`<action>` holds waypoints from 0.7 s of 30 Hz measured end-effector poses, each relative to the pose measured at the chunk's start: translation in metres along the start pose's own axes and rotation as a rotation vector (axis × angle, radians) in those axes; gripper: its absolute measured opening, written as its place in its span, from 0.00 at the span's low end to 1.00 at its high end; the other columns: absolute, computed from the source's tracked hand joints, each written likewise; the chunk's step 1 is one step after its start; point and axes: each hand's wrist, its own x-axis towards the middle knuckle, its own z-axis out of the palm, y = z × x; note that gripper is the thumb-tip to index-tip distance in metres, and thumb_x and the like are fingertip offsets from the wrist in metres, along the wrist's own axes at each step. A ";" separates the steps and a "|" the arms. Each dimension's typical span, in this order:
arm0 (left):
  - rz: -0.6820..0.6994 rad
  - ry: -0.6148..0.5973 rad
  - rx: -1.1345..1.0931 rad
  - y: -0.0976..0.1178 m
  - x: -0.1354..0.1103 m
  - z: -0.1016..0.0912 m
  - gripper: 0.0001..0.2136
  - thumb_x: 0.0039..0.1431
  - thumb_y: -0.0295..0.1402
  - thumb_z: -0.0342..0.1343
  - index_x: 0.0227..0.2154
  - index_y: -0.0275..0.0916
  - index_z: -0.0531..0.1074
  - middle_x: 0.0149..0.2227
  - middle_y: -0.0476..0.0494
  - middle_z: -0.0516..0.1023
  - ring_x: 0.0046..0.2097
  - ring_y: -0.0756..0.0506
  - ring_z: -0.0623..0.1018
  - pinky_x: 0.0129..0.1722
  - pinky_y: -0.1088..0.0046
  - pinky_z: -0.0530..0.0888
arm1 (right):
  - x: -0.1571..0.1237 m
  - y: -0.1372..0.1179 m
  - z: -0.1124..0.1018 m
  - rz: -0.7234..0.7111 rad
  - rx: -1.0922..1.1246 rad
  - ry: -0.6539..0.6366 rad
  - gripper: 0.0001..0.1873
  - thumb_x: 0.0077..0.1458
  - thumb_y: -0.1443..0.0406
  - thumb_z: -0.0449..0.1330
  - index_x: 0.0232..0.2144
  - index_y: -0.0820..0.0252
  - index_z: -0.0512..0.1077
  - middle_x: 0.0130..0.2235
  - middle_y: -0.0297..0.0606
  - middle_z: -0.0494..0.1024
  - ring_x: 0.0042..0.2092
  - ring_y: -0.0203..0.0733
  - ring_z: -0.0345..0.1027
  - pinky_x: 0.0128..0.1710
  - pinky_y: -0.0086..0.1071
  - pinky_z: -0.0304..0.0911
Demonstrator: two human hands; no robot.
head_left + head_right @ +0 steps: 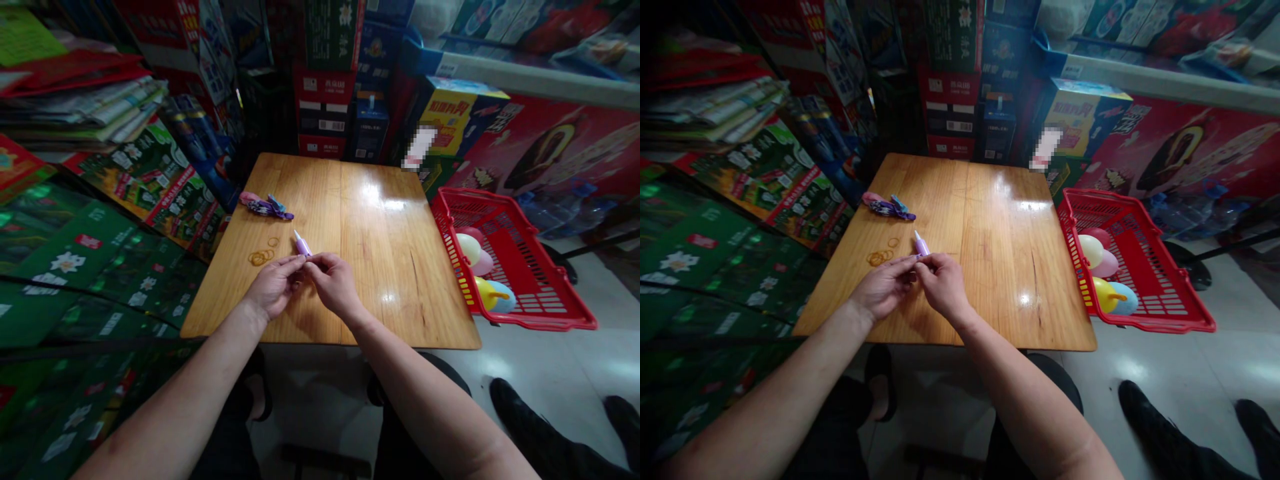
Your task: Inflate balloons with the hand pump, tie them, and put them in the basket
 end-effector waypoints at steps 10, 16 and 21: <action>0.147 0.293 -0.134 0.030 0.018 -0.023 0.04 0.57 0.29 0.65 0.35 0.37 0.78 0.35 0.46 0.80 0.30 0.54 0.76 0.22 0.81 0.63 | 0.012 0.022 0.003 -0.051 -0.735 0.043 0.18 0.55 0.58 0.64 0.46 0.61 0.74 0.47 0.51 0.75 0.48 0.53 0.69 0.49 0.43 0.64; 0.079 0.339 -0.254 0.035 0.030 -0.029 0.03 0.60 0.24 0.61 0.34 0.37 0.76 0.35 0.47 0.81 0.31 0.53 0.79 0.25 0.79 0.67 | 0.018 0.020 -0.005 0.059 -0.776 0.030 0.12 0.61 0.64 0.54 0.43 0.62 0.74 0.41 0.48 0.77 0.43 0.49 0.71 0.43 0.39 0.63; 0.129 0.366 -0.221 0.037 0.040 -0.029 0.05 0.57 0.21 0.62 0.35 0.37 0.76 0.36 0.47 0.81 0.32 0.53 0.80 0.26 0.80 0.68 | 0.004 -0.003 -0.027 0.031 -0.610 0.050 0.11 0.60 0.64 0.54 0.39 0.60 0.75 0.37 0.42 0.78 0.38 0.45 0.71 0.37 0.35 0.61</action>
